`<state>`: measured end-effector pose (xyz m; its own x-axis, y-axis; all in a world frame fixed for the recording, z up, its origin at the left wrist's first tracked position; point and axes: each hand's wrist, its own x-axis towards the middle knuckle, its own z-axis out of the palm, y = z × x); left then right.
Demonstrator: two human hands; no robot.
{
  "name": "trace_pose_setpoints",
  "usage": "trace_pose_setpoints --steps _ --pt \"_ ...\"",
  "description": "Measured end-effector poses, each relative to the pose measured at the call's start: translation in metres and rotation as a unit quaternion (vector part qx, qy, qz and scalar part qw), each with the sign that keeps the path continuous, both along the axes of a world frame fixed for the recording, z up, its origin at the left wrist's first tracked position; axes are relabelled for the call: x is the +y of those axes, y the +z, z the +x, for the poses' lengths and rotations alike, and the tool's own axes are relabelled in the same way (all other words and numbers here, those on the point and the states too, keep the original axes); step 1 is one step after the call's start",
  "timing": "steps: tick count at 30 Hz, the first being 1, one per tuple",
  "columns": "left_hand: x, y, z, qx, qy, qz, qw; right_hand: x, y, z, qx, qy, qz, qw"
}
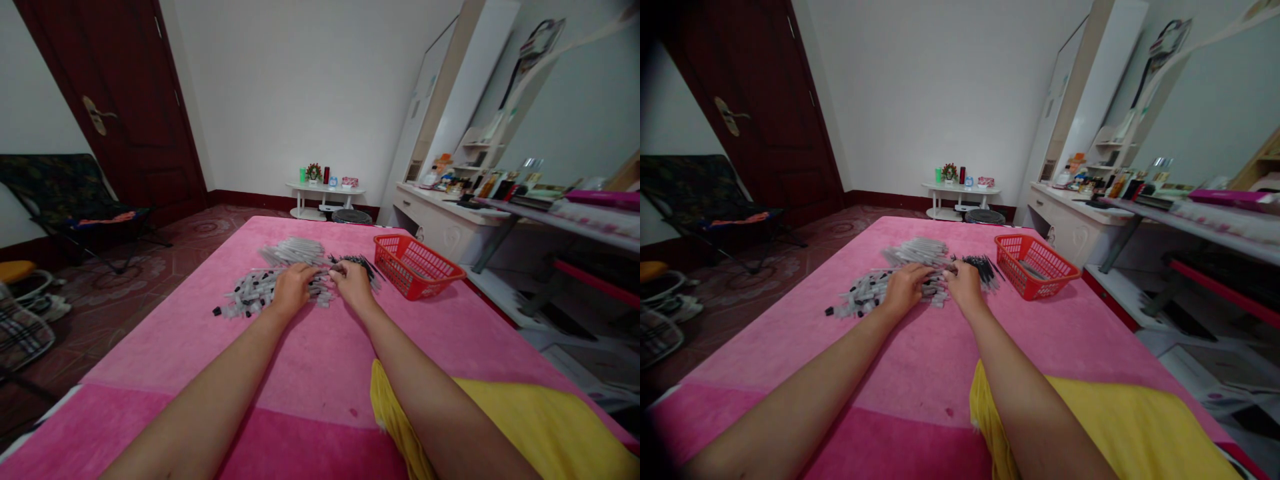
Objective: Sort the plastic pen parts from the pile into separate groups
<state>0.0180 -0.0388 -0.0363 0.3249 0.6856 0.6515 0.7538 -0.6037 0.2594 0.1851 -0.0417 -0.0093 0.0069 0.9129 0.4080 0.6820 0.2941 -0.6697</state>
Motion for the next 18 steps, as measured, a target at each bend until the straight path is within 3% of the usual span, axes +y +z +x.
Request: trace_pose_setpoints --steps 4,10,14,18 --pt "-0.0007 0.0018 -0.0011 -0.001 -0.011 0.009 1.000 -0.0055 0.0044 0.0011 -0.071 -0.023 -0.012 0.997" --pt "0.0007 0.0035 -0.0037 -0.010 -0.009 0.008 1.000 0.0014 -0.0036 0.0036 -0.019 0.022 0.021 0.999" --pt "0.0008 0.0031 -0.0034 -0.008 -0.019 0.004 1.000 -0.0014 -0.0009 0.0037 -0.062 0.014 -0.012 0.998" --pt "0.0002 0.0035 -0.0035 -0.013 -0.009 0.003 1.000 -0.0036 0.0015 0.0031 -0.040 0.022 -0.011 0.999"
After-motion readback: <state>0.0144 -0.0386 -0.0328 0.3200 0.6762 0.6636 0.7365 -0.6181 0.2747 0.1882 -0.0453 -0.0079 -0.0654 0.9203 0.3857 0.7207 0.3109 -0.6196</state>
